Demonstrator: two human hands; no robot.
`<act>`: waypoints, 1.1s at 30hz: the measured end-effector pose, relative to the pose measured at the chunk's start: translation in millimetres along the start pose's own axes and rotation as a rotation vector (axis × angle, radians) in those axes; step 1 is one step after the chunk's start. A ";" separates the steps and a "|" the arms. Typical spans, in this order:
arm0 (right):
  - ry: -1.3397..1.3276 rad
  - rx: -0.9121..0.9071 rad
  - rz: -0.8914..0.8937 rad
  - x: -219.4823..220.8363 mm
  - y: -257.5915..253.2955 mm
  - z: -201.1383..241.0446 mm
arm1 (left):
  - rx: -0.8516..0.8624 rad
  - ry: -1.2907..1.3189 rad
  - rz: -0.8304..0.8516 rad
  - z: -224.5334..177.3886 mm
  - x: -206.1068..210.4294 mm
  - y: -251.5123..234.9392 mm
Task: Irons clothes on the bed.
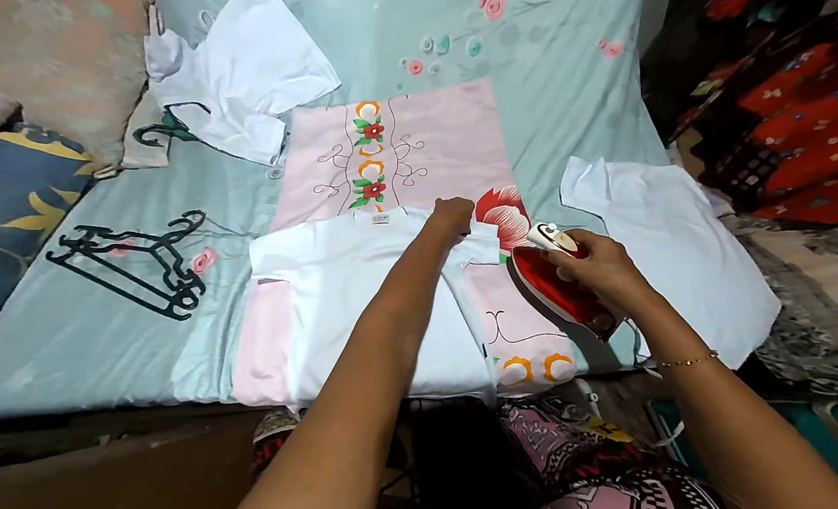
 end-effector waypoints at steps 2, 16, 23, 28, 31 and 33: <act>0.012 -0.028 0.027 7.4 -3.7 8.2 | 0.023 0.020 0.021 0.7 -10.8 -4.0; 0.129 -0.136 0.049 60.2 -64.1 22.7 | 0.002 0.216 -0.202 23.9 -23.6 -15.4; 0.043 -0.170 0.000 77.1 -90.3 16.4 | -0.053 0.272 -0.380 30.1 -30.9 16.3; 0.028 -0.172 0.228 67.6 -70.7 22.6 | -0.027 0.295 -0.342 60.4 -31.4 60.2; 0.100 -0.172 0.203 67.5 -64.2 23.7 | -0.073 0.336 -0.330 91.7 -18.0 75.8; 0.149 -0.171 0.118 75.3 -68.9 27.1 | -0.107 0.337 -0.308 103.3 -10.6 81.6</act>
Point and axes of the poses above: each hand's wrist, its own y-axis away from the middle knuckle, its own x-axis out of the palm, z = x × y, the point moved 3 cm from there along -y, towards the middle knuckle, and after that the axes turned 15 degrees about -x, right-handed, at the moved point
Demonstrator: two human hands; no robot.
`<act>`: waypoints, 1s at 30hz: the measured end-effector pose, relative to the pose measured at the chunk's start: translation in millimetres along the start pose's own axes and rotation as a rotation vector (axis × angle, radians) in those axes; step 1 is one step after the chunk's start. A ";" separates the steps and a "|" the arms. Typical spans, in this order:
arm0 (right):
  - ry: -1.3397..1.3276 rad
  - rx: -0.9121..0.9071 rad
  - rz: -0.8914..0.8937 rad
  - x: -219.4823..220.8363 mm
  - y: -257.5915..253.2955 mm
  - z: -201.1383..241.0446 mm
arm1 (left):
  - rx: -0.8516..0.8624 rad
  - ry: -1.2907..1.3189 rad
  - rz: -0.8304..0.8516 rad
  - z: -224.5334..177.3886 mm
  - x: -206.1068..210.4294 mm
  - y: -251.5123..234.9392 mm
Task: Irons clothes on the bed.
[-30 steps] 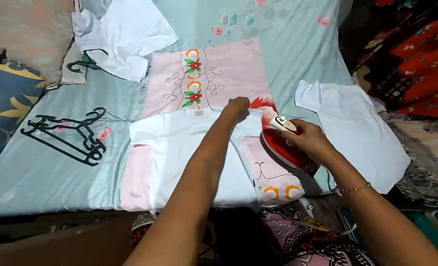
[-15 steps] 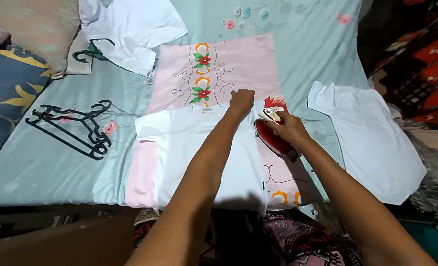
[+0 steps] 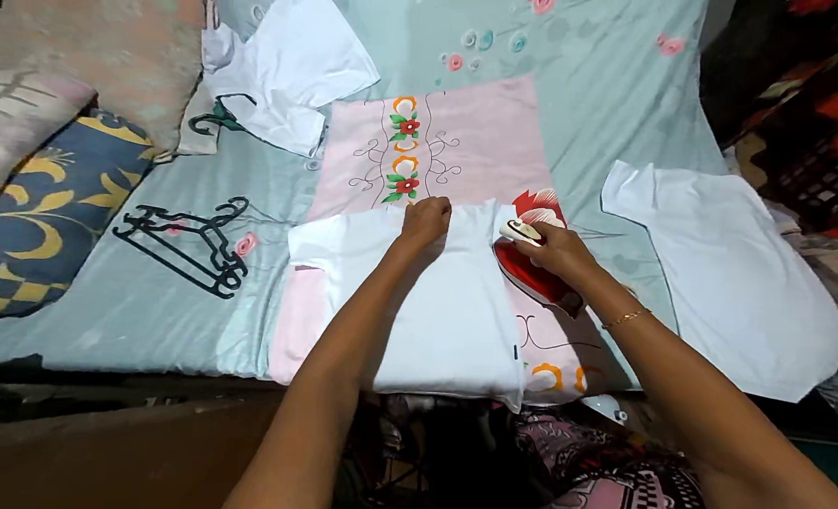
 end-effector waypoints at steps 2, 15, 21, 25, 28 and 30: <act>0.038 0.011 -0.071 7.3 -9.9 3.7 | -0.009 0.006 0.012 1.7 2.5 3.6; -0.151 0.064 0.162 -46.9 27.1 -33.9 | 0.176 -0.066 0.184 -91.2 56.1 3.1; -0.152 0.125 0.194 -80.4 53.6 -39.6 | 0.113 -0.315 0.263 -128.6 95.7 7.8; -0.262 0.108 0.278 -78.8 64.0 -28.3 | 0.215 -0.121 0.302 -135.3 85.9 -17.2; -0.299 0.056 0.326 -72.1 66.9 -7.3 | 0.285 0.165 0.306 -134.7 58.3 -34.5; -0.293 0.016 0.332 -65.6 66.0 4.3 | 0.260 0.219 0.225 -122.0 37.5 -41.8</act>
Point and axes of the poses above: each hand's wrist, its own y-axis away from the middle knuckle, its own x-axis out of the palm, z = x × y, the point moved 3 cm from there along -y, towards the middle knuckle, and after that the axes turned 15 degrees about -x, right-handed, at the moved point
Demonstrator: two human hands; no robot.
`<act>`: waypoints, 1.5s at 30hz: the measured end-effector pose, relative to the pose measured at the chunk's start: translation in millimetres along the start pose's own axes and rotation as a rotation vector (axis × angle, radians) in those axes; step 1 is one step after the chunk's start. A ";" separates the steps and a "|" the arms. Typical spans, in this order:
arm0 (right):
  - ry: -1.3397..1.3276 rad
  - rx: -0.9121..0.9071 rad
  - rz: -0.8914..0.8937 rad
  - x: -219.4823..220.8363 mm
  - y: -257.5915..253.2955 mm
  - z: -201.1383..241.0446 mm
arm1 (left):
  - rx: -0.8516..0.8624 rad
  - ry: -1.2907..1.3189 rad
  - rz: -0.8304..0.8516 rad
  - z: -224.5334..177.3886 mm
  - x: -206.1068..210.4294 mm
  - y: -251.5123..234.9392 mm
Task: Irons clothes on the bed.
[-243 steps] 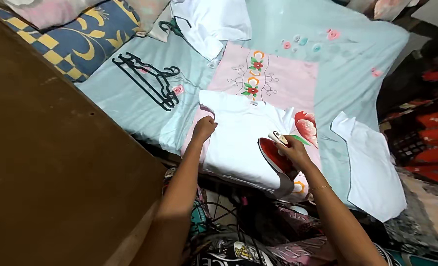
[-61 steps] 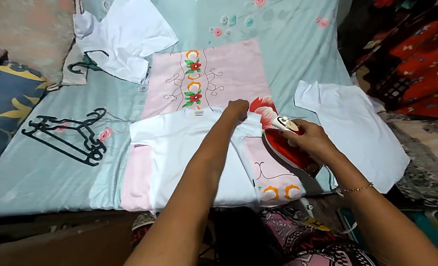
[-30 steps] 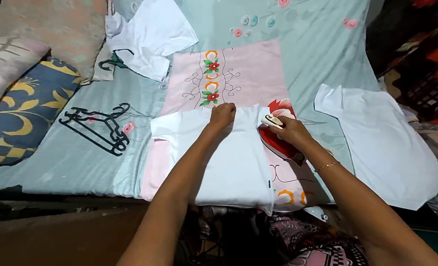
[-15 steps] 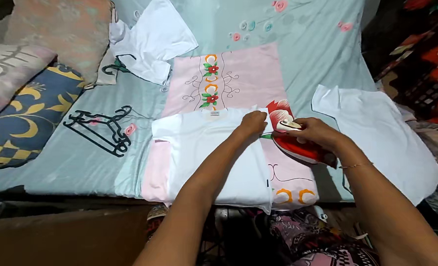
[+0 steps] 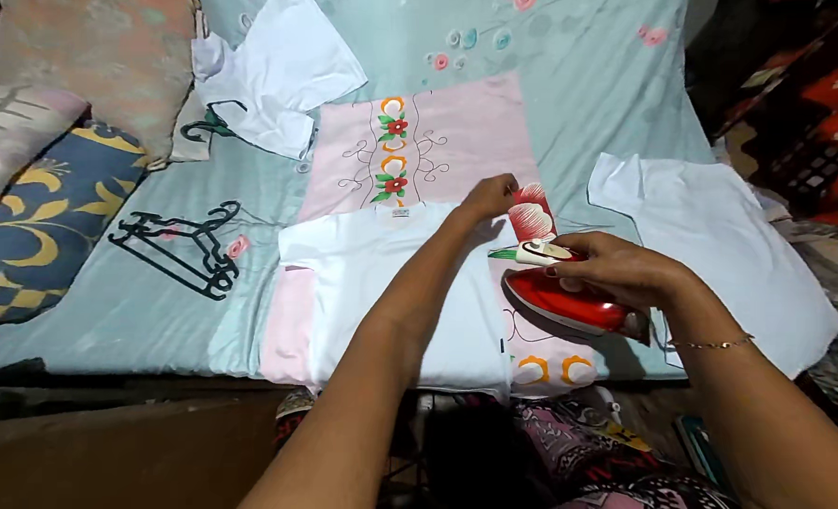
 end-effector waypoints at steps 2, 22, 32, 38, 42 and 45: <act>-0.006 -0.012 -0.001 11.8 -4.9 11.5 | -0.069 -0.039 -0.075 22.4 -20.5 2.9; -0.172 0.004 -0.378 110.2 -97.1 45.9 | -0.140 -0.181 0.006 125.3 -62.3 -4.0; -0.054 0.058 -0.613 73.1 -213.3 38.1 | -0.092 0.042 -0.437 142.6 -84.5 93.8; -0.061 0.078 -0.649 57.0 -239.4 28.8 | -0.289 0.082 -0.682 211.9 -58.3 249.3; -0.051 0.032 -0.537 78.7 -206.3 39.2 | -0.452 0.090 -0.823 258.9 -42.1 305.9; -0.068 0.046 -0.477 93.6 -175.2 49.7 | -0.431 0.086 -0.848 255.1 -51.5 300.0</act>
Point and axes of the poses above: each hand's wrist, its own y-axis away from the middle knuckle, its own x-axis out of the palm, z = x × y, the point moved 3 cm from there along -y, towards the middle knuckle, and after that the axes turned 15 degrees about -x, right-handed, at the moved point
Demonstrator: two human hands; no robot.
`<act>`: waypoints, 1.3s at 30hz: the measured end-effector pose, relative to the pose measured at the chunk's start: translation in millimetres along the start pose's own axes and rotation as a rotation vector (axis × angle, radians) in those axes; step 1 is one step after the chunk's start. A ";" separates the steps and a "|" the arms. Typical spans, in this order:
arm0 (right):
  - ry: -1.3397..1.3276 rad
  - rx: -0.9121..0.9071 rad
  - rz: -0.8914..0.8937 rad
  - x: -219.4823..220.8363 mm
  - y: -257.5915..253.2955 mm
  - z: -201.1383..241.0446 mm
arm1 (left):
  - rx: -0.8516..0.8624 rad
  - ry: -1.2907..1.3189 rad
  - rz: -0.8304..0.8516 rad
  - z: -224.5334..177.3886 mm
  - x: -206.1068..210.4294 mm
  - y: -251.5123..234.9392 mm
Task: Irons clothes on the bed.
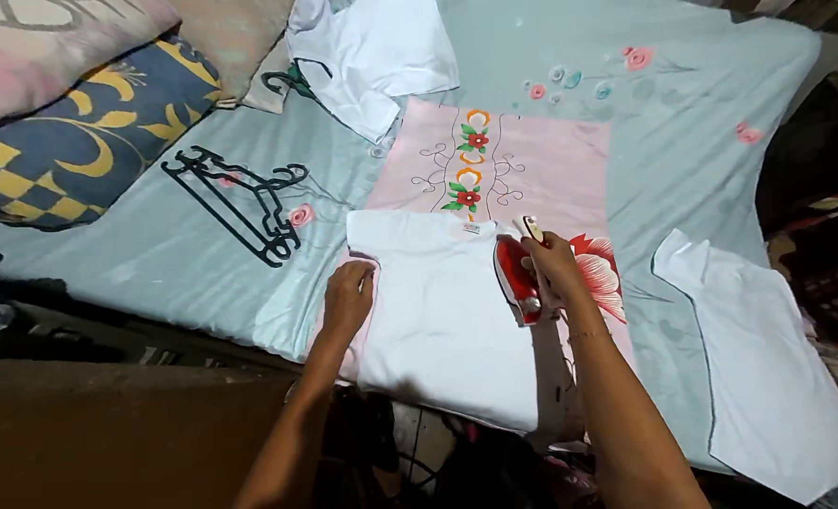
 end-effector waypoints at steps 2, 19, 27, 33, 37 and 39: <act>-0.029 0.007 -0.007 -1.0 16.4 8.4 | 0.068 -0.009 0.046 -24.2 4.7 -20.7; 0.006 -0.188 0.071 20.0 -3.5 27.8 | -0.018 -0.246 0.637 -101.0 93.2 -184.8; 0.097 -0.246 0.094 73.8 -74.1 42.4 | -0.032 -0.236 0.445 -94.2 95.7 -168.5; 0.054 -0.203 0.142 64.1 -66.1 40.7 | 0.056 -0.085 0.229 -80.3 42.3 -119.8; 0.124 -0.158 0.061 51.8 -47.9 40.3 | -0.018 -0.002 0.193 -41.3 11.3 -52.4; 0.159 -0.139 -0.012 49.6 -40.5 43.5 | -0.102 0.022 0.239 -22.0 4.4 -18.7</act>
Point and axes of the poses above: each hand's wrist, its own y-axis away from the middle knuckle, its own x-axis out of the palm, z = x × y, the point moved 3 cm from there along -y, towards the middle knuckle, and after that the axes turned 15 degrees about -x, right-handed, at the moved point
